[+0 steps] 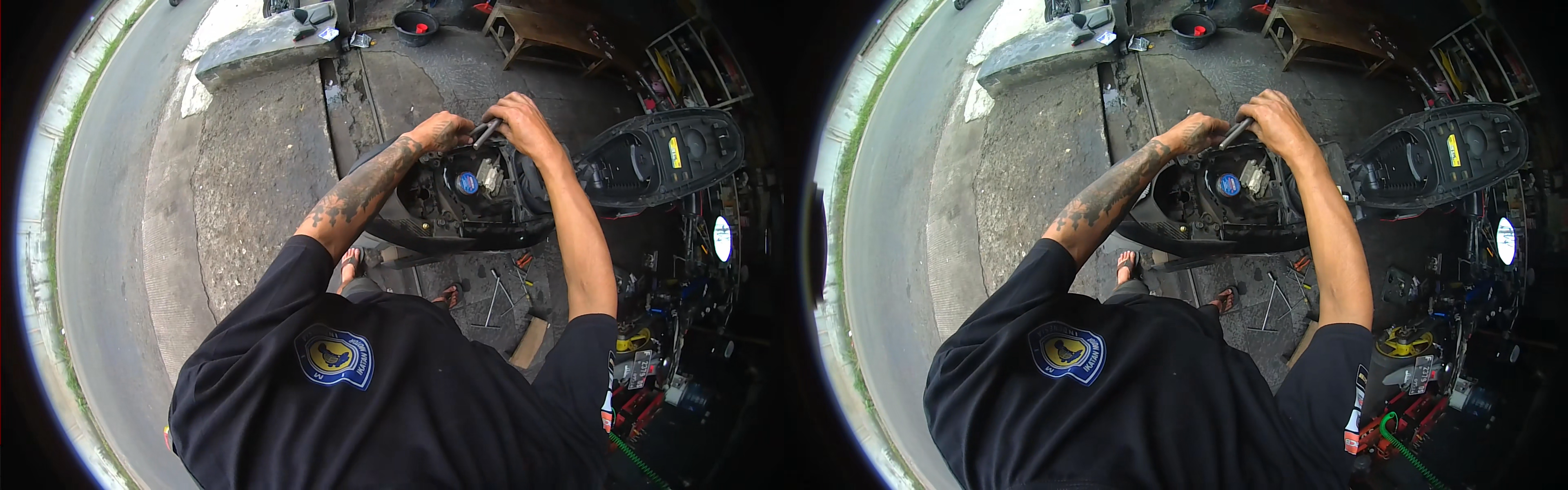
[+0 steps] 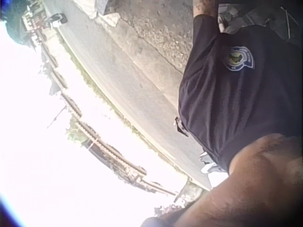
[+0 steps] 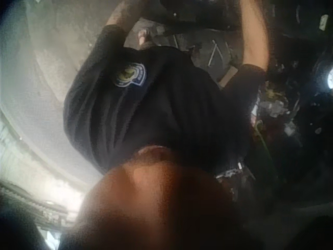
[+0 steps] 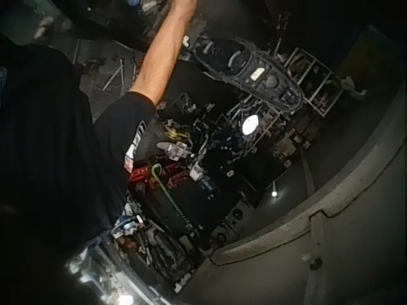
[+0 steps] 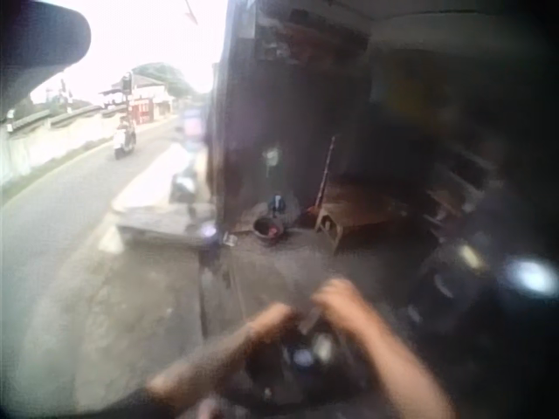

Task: The person positions a tail panel on a scooter, secures it by tightening bolts with a T-wrench, and installs the under-seat compartment into the scooter frame.

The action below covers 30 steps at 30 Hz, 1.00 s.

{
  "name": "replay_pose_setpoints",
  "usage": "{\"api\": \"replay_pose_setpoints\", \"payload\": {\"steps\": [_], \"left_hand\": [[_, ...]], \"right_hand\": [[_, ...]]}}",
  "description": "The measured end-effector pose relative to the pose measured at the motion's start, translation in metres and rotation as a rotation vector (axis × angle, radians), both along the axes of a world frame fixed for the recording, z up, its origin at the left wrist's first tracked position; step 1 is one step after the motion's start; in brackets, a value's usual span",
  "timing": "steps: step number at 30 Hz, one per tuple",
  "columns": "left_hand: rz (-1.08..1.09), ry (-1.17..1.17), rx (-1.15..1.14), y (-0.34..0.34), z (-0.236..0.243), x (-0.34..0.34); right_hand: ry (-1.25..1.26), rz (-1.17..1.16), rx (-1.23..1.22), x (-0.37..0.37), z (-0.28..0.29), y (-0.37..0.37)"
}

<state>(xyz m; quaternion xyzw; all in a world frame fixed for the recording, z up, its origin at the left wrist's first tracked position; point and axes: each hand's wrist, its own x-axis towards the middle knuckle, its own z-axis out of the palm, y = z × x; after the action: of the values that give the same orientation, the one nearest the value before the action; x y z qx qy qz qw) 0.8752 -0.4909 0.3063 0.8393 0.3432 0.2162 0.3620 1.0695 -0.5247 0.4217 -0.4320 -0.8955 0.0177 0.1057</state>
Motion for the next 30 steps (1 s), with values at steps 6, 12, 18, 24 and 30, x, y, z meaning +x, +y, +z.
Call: {"api": "replay_pose_setpoints", "payload": {"steps": [6,12,18,24,30], "left_hand": [[0.016,0.016,0.023,0.001,0.005,0.006],[0.081,0.186,0.087,-0.005,0.013,0.013],[0.022,0.017,0.077,-0.01,0.016,0.017],[-0.033,-0.201,0.158,0.007,0.008,0.02],[-0.67,-1.076,-1.045,0.027,-0.039,0.016]], "right_hand": [[0.066,-0.022,-0.017,0.015,0.003,0.012],[0.037,-0.269,-0.18,0.012,0.008,-0.001],[-0.062,-0.457,-0.099,-0.022,0.018,-0.013],[0.172,-0.6,-0.323,-0.051,0.014,-0.012],[0.27,-0.14,-0.568,-0.071,0.051,-0.027]]}}
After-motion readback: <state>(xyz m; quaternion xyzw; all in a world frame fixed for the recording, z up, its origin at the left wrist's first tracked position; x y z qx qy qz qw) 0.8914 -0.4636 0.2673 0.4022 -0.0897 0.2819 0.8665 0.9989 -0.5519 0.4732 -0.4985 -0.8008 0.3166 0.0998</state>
